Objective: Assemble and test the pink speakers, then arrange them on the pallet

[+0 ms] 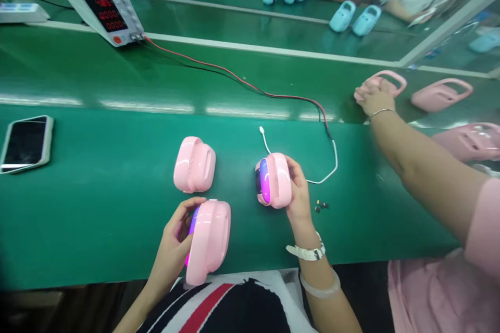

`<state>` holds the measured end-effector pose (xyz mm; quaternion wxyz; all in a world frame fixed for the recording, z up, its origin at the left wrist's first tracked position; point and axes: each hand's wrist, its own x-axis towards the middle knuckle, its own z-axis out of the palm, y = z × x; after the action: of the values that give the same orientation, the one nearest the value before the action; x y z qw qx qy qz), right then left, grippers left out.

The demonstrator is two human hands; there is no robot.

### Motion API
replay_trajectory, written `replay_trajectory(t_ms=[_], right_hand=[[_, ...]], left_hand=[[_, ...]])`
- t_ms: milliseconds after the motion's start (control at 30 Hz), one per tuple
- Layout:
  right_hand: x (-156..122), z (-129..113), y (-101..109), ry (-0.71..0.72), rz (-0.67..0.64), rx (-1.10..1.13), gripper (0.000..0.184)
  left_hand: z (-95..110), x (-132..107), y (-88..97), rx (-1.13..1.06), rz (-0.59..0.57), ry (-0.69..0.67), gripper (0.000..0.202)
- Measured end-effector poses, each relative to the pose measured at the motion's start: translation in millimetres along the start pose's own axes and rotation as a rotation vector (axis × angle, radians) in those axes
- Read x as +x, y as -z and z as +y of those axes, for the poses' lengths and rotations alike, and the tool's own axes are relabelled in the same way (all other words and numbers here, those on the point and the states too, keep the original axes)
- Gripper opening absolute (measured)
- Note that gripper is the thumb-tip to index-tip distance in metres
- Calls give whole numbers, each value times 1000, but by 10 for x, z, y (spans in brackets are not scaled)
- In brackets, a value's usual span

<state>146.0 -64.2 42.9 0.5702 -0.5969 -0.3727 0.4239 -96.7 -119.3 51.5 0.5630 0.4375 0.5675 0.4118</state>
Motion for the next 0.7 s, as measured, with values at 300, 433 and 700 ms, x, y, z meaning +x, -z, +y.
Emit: replay_trajectory(t_ms=[300, 433, 700], right_hand=[[14, 37, 13, 10, -35, 21, 46], [-14, 74, 23, -10, -50, 59, 48], [-23, 86, 52, -63, -97, 146, 53]], left_hand=[[-1, -7, 35, -1, -34, 3, 44], [-17, 4, 41, -14, -79, 1, 46], [171, 86, 315, -17, -60, -85, 33]])
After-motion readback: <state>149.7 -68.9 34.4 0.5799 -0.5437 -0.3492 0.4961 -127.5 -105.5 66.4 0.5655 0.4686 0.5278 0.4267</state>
